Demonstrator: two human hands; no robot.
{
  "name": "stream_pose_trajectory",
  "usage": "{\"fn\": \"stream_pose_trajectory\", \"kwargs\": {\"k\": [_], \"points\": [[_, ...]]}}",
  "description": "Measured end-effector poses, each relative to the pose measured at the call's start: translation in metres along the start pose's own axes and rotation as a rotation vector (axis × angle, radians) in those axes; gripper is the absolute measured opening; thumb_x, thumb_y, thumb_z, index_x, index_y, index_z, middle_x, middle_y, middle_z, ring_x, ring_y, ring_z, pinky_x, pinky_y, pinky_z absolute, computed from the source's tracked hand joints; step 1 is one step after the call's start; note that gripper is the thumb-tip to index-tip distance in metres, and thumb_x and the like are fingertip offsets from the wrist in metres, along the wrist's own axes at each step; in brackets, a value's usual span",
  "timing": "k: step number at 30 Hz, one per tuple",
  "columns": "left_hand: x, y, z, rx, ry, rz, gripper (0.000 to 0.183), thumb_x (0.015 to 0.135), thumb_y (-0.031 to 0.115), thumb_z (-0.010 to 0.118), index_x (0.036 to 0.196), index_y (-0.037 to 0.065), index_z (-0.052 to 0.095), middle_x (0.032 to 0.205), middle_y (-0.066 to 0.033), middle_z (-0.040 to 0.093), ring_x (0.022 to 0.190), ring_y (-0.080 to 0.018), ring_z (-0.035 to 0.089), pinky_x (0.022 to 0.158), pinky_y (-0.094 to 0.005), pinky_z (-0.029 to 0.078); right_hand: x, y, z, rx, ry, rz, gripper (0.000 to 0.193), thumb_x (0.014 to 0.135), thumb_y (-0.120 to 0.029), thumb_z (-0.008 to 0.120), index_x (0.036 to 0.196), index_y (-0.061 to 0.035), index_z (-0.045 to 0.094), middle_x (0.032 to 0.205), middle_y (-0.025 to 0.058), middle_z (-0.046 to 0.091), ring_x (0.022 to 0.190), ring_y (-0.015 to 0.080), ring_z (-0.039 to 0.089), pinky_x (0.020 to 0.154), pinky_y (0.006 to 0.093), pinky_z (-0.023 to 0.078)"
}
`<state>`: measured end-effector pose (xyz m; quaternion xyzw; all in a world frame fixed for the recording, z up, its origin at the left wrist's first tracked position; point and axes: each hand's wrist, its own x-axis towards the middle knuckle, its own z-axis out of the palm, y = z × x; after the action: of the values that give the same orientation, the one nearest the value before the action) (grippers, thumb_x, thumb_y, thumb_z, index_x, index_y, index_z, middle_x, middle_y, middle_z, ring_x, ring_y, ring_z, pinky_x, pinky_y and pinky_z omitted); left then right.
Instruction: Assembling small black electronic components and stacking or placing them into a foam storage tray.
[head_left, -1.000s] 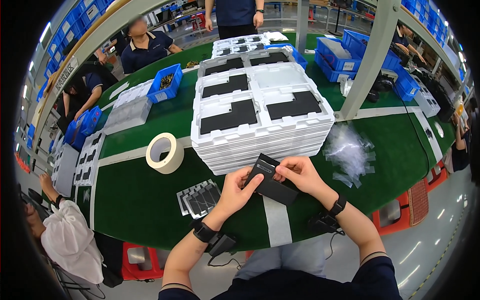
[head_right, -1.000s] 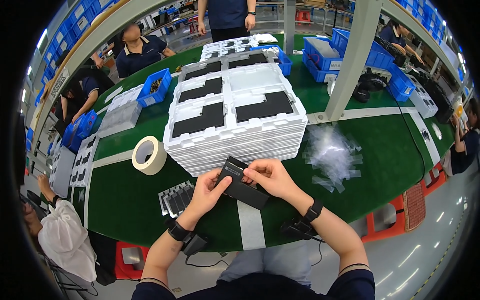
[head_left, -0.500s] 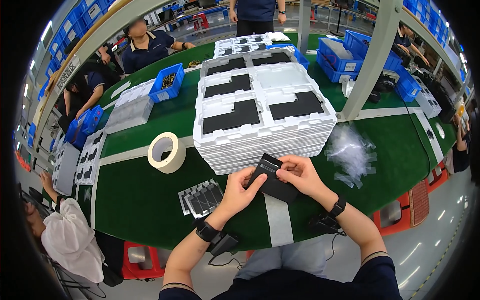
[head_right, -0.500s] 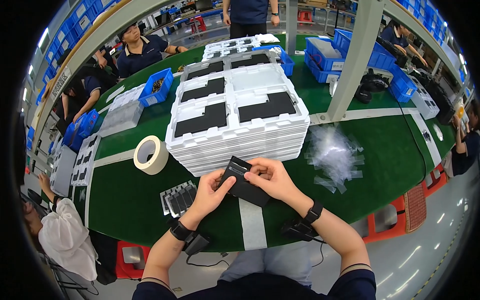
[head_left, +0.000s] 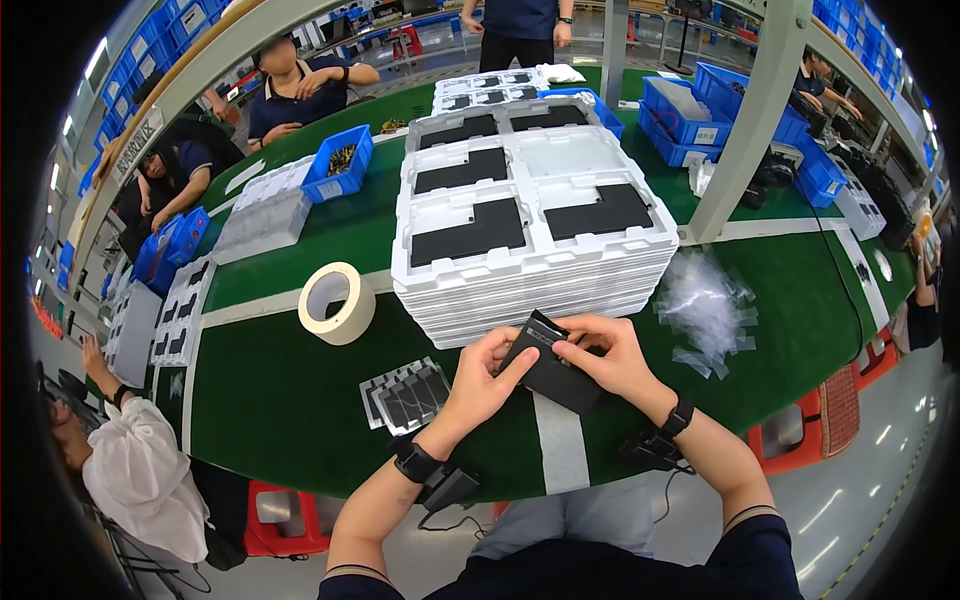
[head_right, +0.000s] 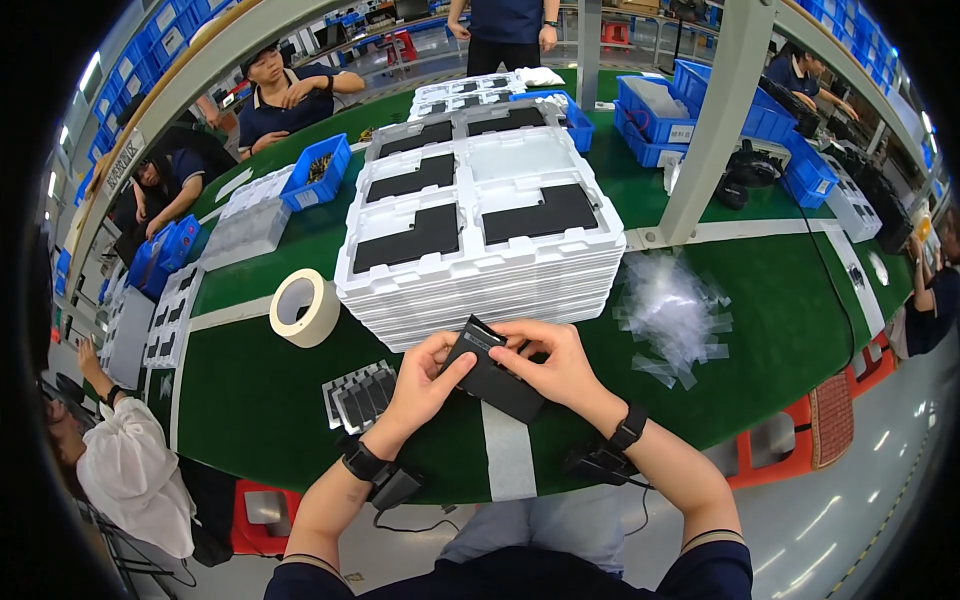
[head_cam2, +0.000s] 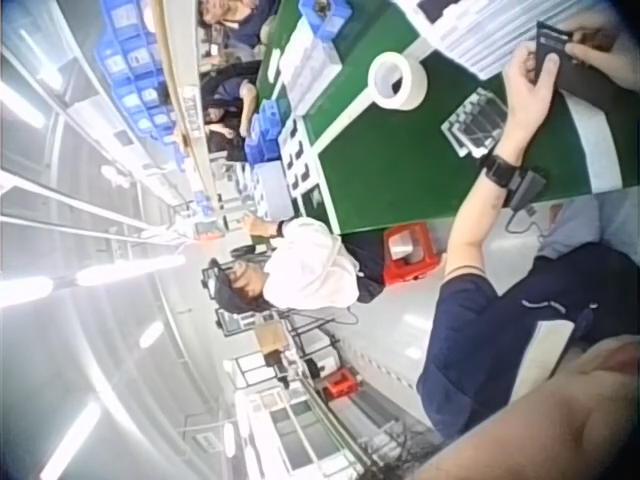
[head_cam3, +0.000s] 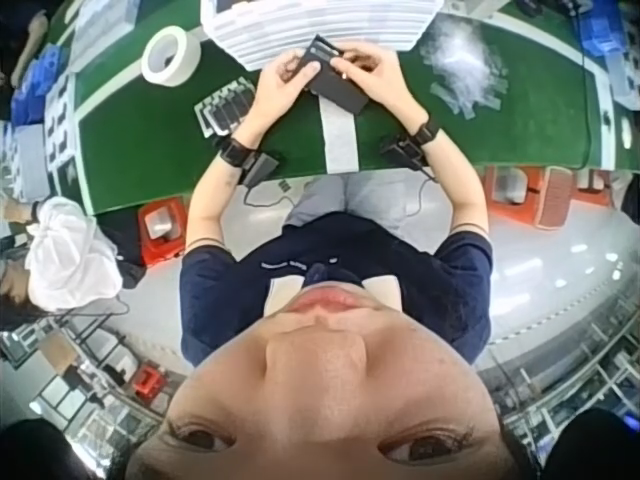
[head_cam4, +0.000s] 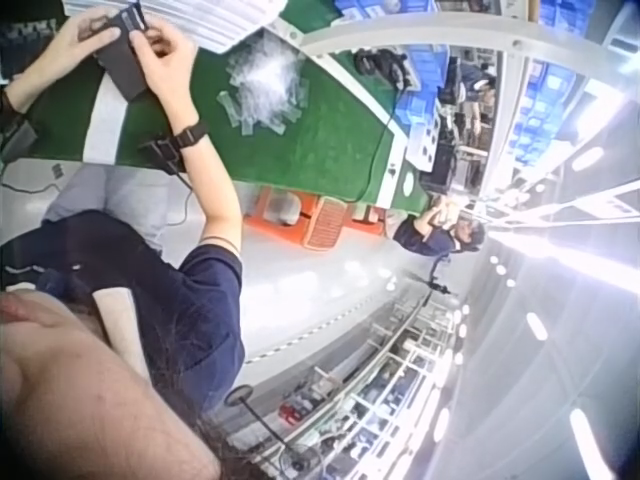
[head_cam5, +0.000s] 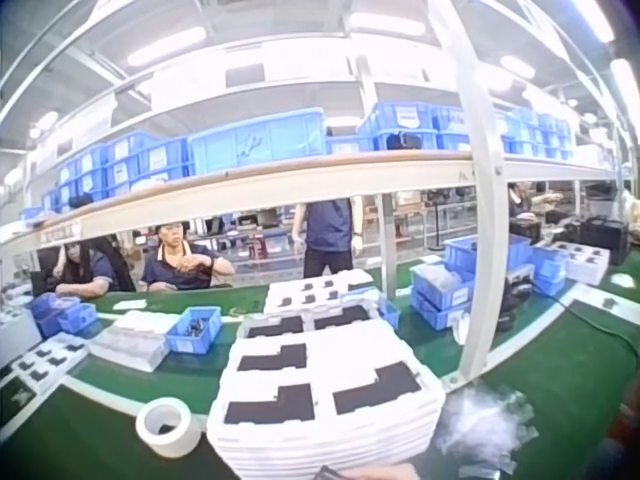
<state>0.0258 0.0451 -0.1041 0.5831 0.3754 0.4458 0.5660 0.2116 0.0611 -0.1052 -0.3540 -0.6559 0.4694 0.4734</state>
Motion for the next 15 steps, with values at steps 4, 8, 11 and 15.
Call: {"fn": "stream_pose_trajectory", "kwargs": {"k": [4, 8, 11, 15], "points": [[0.000, 0.002, -0.001, -0.004, -0.019, -0.018, 0.015, 0.086, 0.011, 0.055, 0.096, -0.001, 0.053, 0.078, -0.0025, 0.061, 0.069, -0.0038, 0.055, 0.059, -0.0176, 0.044, -0.002, -0.005, -0.002, -0.253, 0.016, -0.214, 0.030, 0.074, -0.004, 0.065, 0.104, -0.0035, 0.062, 0.081, 0.0098, 0.064, 0.061, 0.0103, 0.058, 0.056, 0.0203, 0.046], [-0.001, 0.007, -0.002, -0.052, -0.064, -0.014, 0.016, 0.086, 0.011, 0.055, 0.096, -0.001, 0.054, 0.078, -0.0028, 0.061, 0.069, -0.0048, 0.056, 0.057, -0.0180, 0.045, -0.003, -0.008, -0.003, -0.269, -0.071, -0.179, 0.034, 0.076, -0.005, 0.062, 0.110, -0.0061, 0.058, 0.089, 0.0122, 0.064, 0.066, 0.0156, 0.059, 0.061, 0.0239, 0.047], [-0.002, 0.007, -0.004, -0.069, -0.086, -0.022, 0.017, 0.086, 0.010, 0.055, 0.098, -0.001, 0.054, 0.079, -0.0033, 0.061, 0.068, -0.0055, 0.056, 0.055, -0.0184, 0.045, -0.002, -0.011, 0.000, -0.249, -0.149, -0.175, 0.038, 0.080, -0.006, 0.057, 0.117, -0.0074, 0.053, 0.100, 0.0130, 0.062, 0.074, 0.0191, 0.060, 0.068, 0.0274, 0.048], [-0.002, 0.004, -0.003, -0.077, -0.081, -0.025, 0.018, 0.086, 0.010, 0.054, 0.099, -0.001, 0.054, 0.079, -0.0031, 0.061, 0.068, -0.0052, 0.056, 0.056, -0.0180, 0.045, -0.002, -0.010, 0.001, -0.201, -0.202, -0.144, 0.041, 0.082, -0.006, 0.054, 0.122, -0.0078, 0.048, 0.107, 0.0139, 0.059, 0.081, 0.0213, 0.060, 0.072, 0.0290, 0.047]]}}
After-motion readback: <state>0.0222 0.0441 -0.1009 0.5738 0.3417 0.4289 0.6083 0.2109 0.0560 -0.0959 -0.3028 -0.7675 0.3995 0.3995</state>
